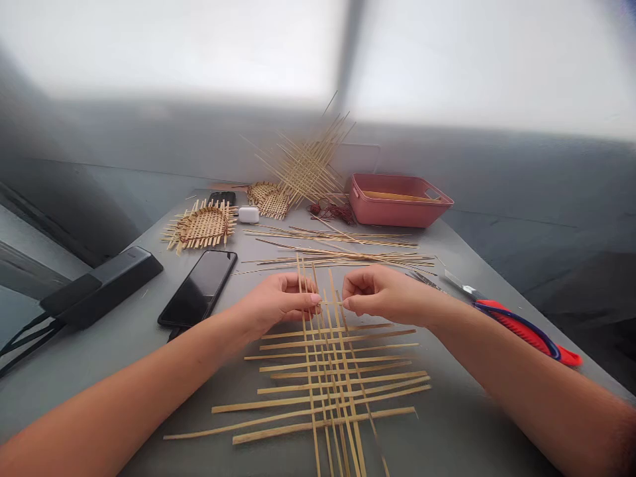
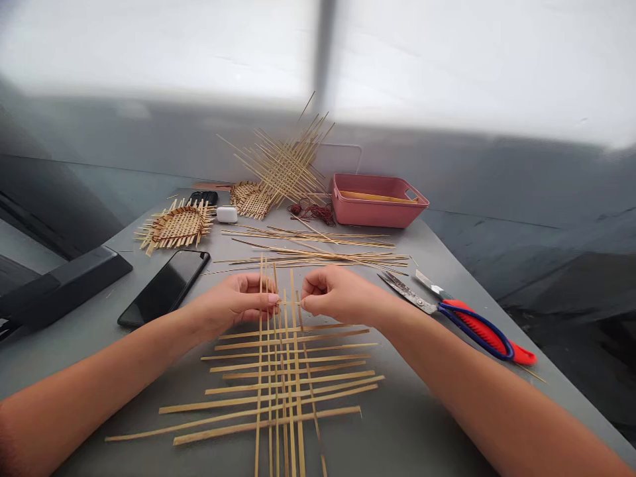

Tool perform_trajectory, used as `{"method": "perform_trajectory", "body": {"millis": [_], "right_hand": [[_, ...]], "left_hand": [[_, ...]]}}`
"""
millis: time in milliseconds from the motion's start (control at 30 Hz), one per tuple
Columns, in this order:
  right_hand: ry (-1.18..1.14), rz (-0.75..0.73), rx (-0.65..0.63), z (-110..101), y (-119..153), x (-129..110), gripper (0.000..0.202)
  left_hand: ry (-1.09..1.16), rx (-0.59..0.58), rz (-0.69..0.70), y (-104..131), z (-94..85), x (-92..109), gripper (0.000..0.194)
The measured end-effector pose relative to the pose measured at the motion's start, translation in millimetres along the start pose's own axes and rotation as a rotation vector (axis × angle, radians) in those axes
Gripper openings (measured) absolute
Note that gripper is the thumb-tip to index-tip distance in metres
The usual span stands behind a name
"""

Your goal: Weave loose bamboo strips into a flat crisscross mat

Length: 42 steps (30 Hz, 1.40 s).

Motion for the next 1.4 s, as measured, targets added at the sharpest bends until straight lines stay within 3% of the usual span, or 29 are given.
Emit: {"method": "perform_trajectory", "body": {"millis": [333,633,1167,1400], "right_hand": [[0.082,-0.054,-0.081,-3,-1,7,0.012],[0.097,-0.096,-0.07,-3,-4,8,0.017],[-0.056,-0.058,-0.038,-2,-8,9,0.018],[-0.147,-0.055,-0.089,-4,-9,13,0.021]], "left_hand": [[-0.013,-0.038,0.012,2,1.1,0,0.026],[0.09,-0.005,0.017,-1,0.6,-2,0.039],[0.15,-0.014,-0.018,2,2.2,-2,0.036],[0.184,-0.001,-0.028,2,1.1,-2,0.038]]}}
Point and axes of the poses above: each hand's wrist, its own y-axis away from the middle knuckle, its own z-axis out of the palm, x = y × z, the point moved 4 cm from there along -y, towards the middle knuckle, and after that the axes turned 1 degree about -x, right-handed, at the moved point
